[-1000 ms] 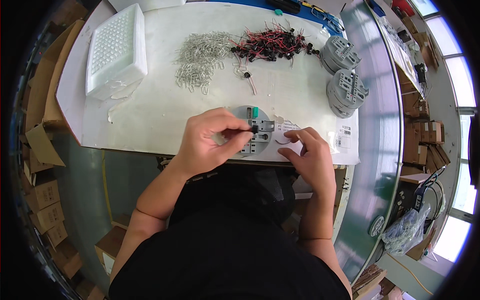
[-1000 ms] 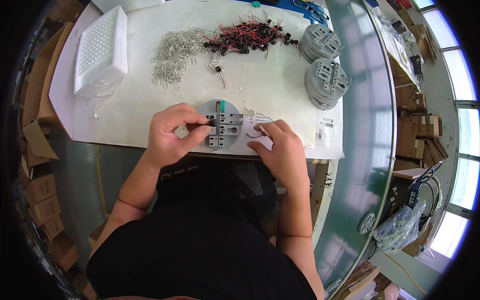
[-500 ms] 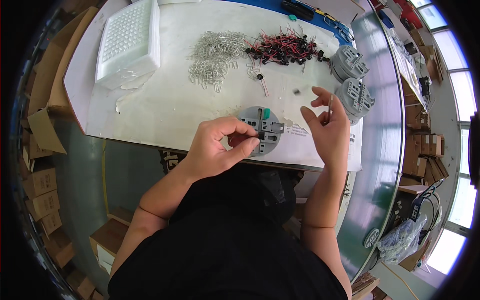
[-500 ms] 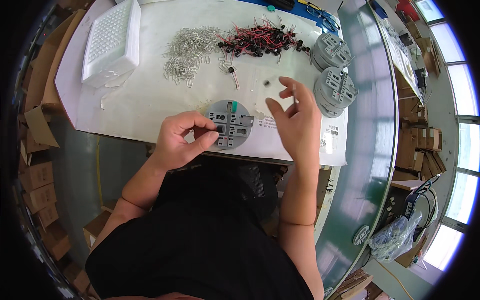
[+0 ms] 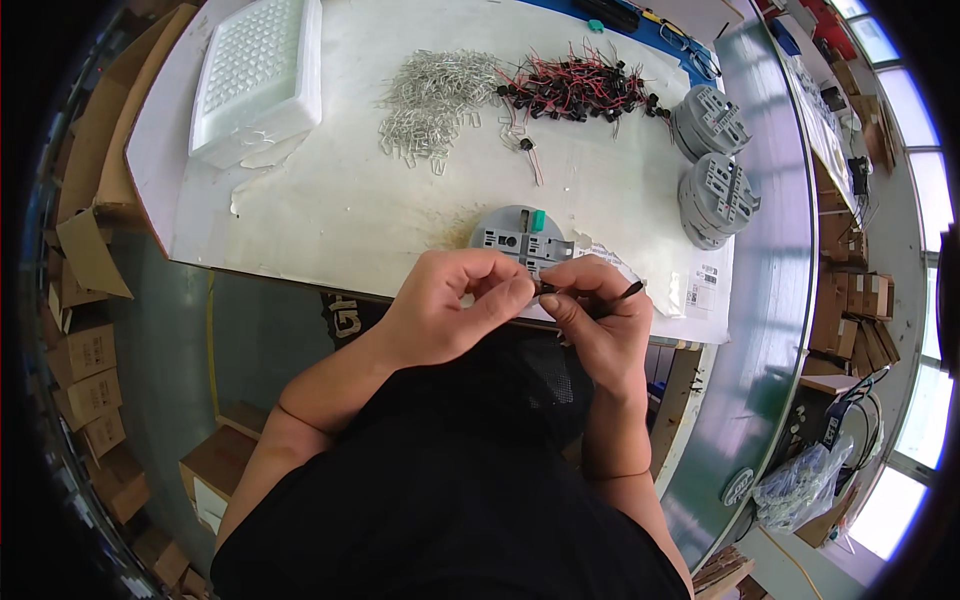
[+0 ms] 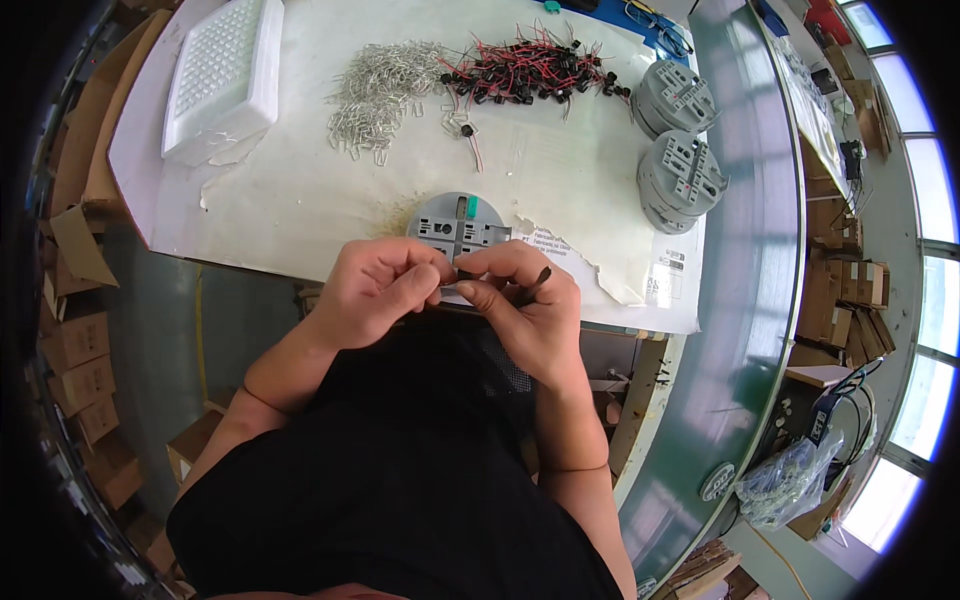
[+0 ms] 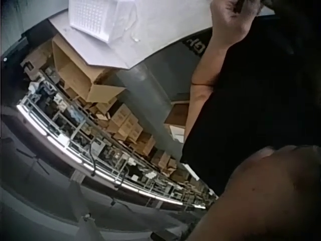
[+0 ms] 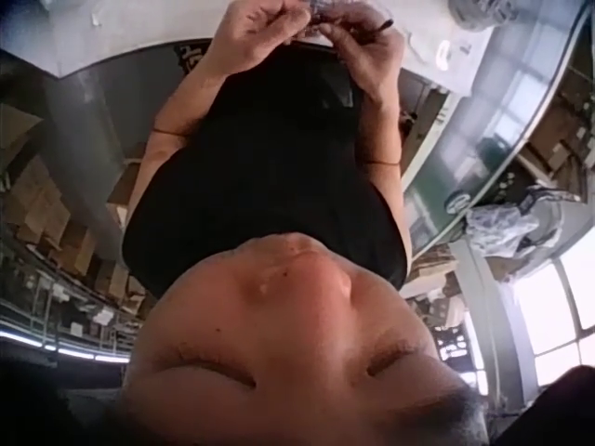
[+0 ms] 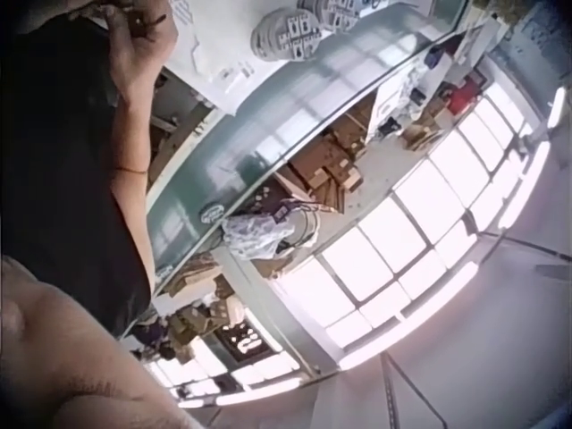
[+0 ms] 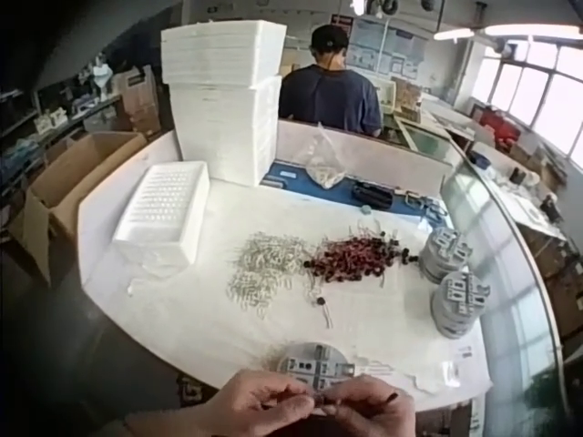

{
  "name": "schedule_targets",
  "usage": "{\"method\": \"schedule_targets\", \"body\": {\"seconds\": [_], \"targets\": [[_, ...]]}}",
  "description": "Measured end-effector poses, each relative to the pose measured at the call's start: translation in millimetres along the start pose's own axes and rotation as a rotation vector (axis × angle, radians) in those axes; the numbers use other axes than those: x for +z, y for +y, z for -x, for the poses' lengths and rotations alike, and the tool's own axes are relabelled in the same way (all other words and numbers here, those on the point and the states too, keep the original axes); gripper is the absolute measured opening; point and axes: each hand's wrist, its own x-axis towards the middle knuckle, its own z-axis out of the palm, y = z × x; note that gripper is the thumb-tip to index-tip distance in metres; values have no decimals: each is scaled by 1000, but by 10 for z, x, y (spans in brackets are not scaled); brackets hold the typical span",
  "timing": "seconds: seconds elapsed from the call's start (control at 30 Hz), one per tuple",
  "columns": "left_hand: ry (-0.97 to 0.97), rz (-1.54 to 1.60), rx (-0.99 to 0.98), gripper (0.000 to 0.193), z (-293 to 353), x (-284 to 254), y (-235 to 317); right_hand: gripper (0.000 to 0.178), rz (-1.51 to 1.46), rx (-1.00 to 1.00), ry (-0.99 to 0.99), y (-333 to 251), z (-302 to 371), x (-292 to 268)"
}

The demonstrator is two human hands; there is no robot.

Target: Insert colored wires and small pins into circular base components on a workbench assembly jig.

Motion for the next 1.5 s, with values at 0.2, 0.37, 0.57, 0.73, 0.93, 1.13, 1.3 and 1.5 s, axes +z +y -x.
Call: {"method": "schedule_targets", "body": {"seconds": [0.2,0.37,0.57,0.73,0.93,1.13,1.3,1.5], "targets": [[-154,249,-302,13,-45,-64,44,19,56,-65,-79,-79,9,-29],[-32,-179,-18,9,7,12,58,17,-85,278,31,-62,84,63],[67,-362,81,7,-14,-38,129,14,-24,287,144,-37,105,86],[-3,-628,117,9,-173,-150,124,18,465,-1,94,-129,-90,-46],[119,-970,374,18,-259,-81,-223,15,986,-165,-22,-166,-151,-86],[165,-762,353,20,-281,69,-287,9,1176,-234,-98,-152,-144,-1],[232,-806,337,19,-330,101,-354,6,1178,-277,-183,-147,-191,-61],[247,-847,278,17,-321,118,-324,25,437,-212,74,-72,-255,-115]]}}
